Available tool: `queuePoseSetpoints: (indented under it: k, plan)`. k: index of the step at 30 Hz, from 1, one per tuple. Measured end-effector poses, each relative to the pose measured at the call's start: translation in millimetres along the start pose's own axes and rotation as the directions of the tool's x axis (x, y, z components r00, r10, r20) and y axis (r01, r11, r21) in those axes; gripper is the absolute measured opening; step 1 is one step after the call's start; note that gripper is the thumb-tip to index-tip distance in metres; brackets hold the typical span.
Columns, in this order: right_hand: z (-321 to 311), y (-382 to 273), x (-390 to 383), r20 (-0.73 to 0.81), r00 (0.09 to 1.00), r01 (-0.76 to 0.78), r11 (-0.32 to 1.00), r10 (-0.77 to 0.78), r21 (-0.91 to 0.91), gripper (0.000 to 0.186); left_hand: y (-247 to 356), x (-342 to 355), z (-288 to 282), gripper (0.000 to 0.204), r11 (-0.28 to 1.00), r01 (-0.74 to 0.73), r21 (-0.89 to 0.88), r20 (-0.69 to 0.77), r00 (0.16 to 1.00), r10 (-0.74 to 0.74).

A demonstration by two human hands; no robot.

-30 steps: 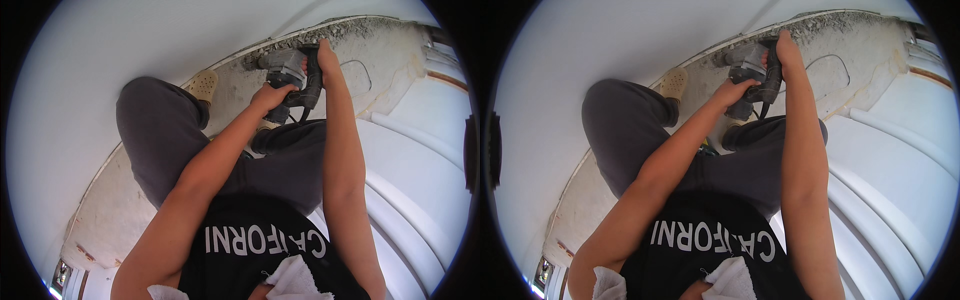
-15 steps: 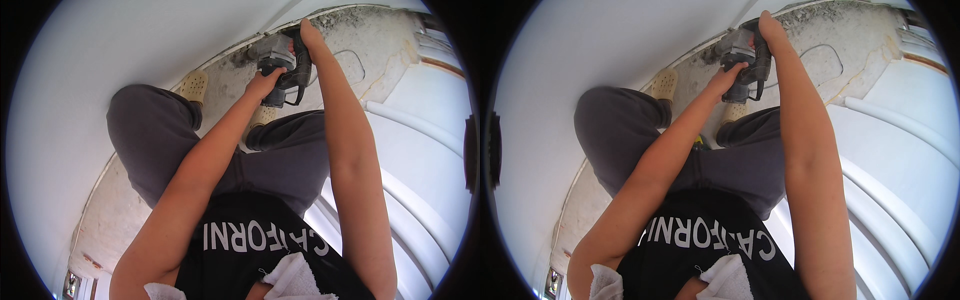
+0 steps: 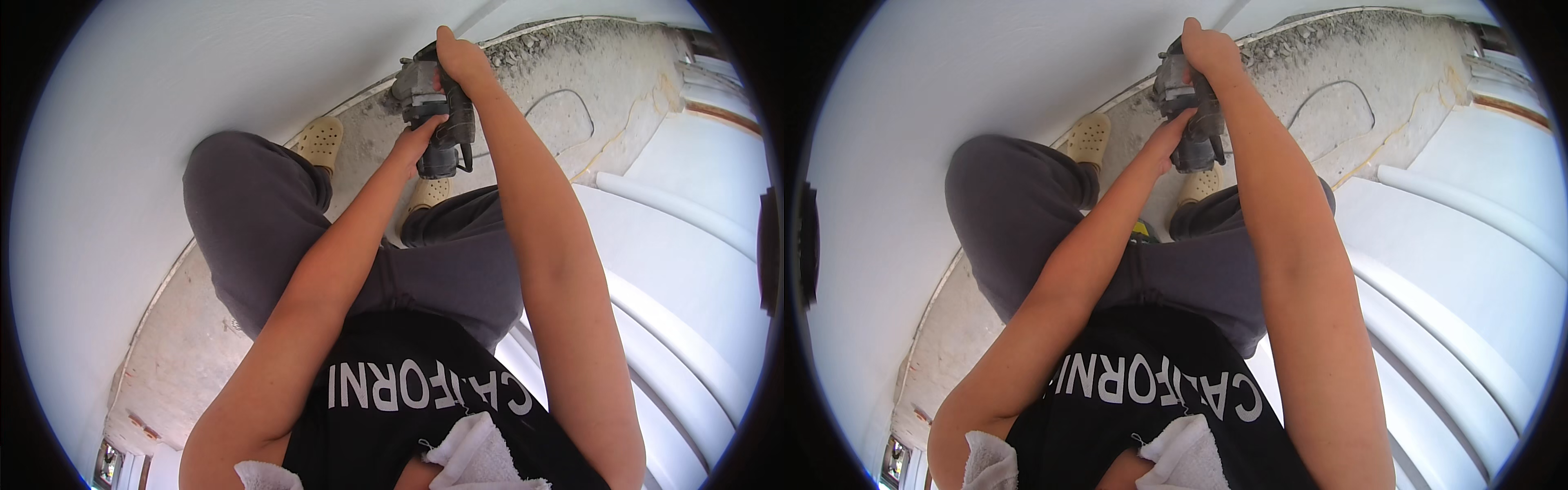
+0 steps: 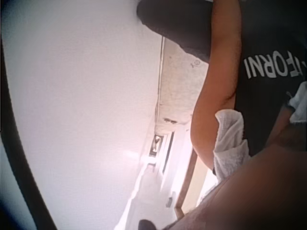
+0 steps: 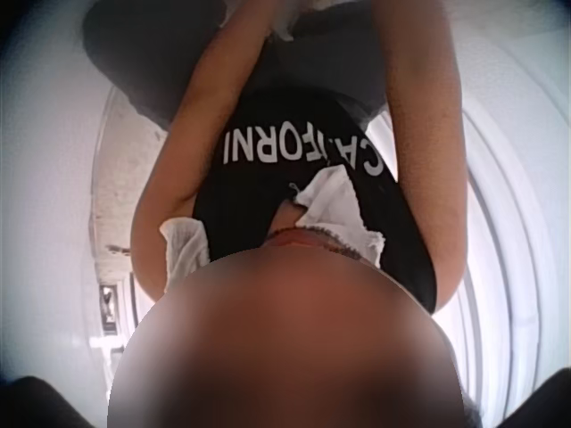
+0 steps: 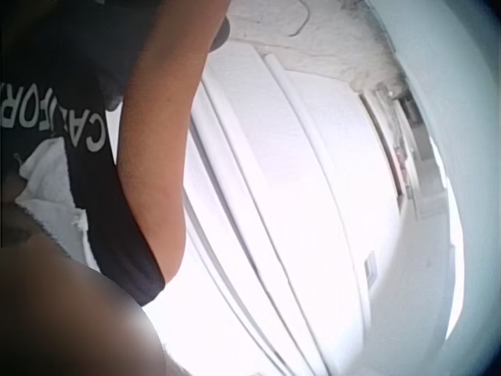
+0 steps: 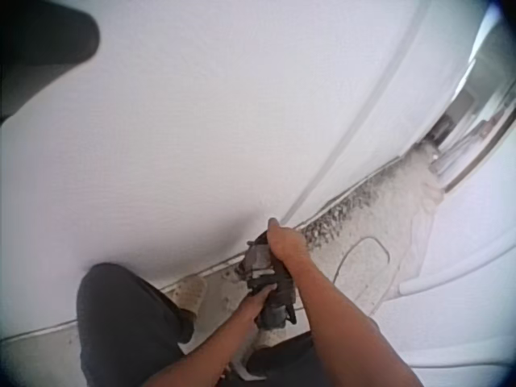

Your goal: The person kneels on the floor and uses an angle grinder to remove material along the junction between a white wall and the floor. The tool is guided along the seam, producing dust and debris as the person progresses along the edge.

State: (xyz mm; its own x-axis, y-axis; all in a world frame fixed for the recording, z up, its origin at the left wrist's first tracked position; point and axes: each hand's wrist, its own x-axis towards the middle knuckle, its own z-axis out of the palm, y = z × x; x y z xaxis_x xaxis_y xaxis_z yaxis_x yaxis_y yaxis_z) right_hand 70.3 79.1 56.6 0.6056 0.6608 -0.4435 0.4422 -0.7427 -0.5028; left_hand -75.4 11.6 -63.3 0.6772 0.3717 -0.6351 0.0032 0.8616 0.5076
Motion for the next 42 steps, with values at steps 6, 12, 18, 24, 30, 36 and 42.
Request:
queuePoseSetpoints:
  k: [6, 12, 18, 24, 30, 36, 42]
  plan:
    - [16.5, -31.0, -20.9, 0.023, 0.994, 0.113, 0.988, -0.111, -0.109, 0.068, -11.9, 4.4, -7.6, 0.057, 0.987, -0.006, -0.162, 0.017, 1.000, 0.009]
    - [58.6, -71.5, -60.8, 0.090, 0.995, 0.048, 0.988, -0.034, -0.149, 0.068, -41.6, 6.8, -33.7, 0.049, 0.912, -0.100, -0.399, 0.044, 0.991, 0.129]
    - [121.9, -78.6, -99.4, 0.101, 0.963, 0.267, 0.930, -0.249, -0.255, 0.054, -66.8, 11.7, -93.0, 0.031, 0.905, 0.022, -0.425, 0.135, 0.990, 0.040]
    - [171.1, -74.1, -110.9, 0.115, 0.932, 0.362, 0.894, -0.343, -0.265, 0.051, -91.2, -21.0, -117.7, 0.033, 0.858, 0.112, -0.502, 0.212, 0.977, -0.003]
    - [200.2, -64.7, -108.8, 0.093, 0.916, 0.401, 0.869, -0.391, -0.289, 0.048, -91.8, -38.2, -126.9, 0.036, 0.852, 0.117, -0.510, 0.169, 0.985, -0.034]
    - [214.6, -59.4, -106.0, 0.217, 0.918, 0.382, 0.886, -0.331, -0.264, 0.044, -93.0, -39.0, -128.7, 0.038, 0.847, 0.113, -0.519, 0.143, 0.989, -0.045]
    - [207.9, -60.9, -112.0, 0.289, 0.915, 0.356, 0.900, -0.281, -0.251, 0.044, -84.5, -28.5, -128.8, 0.041, 0.854, 0.094, -0.511, 0.142, 0.990, -0.024]
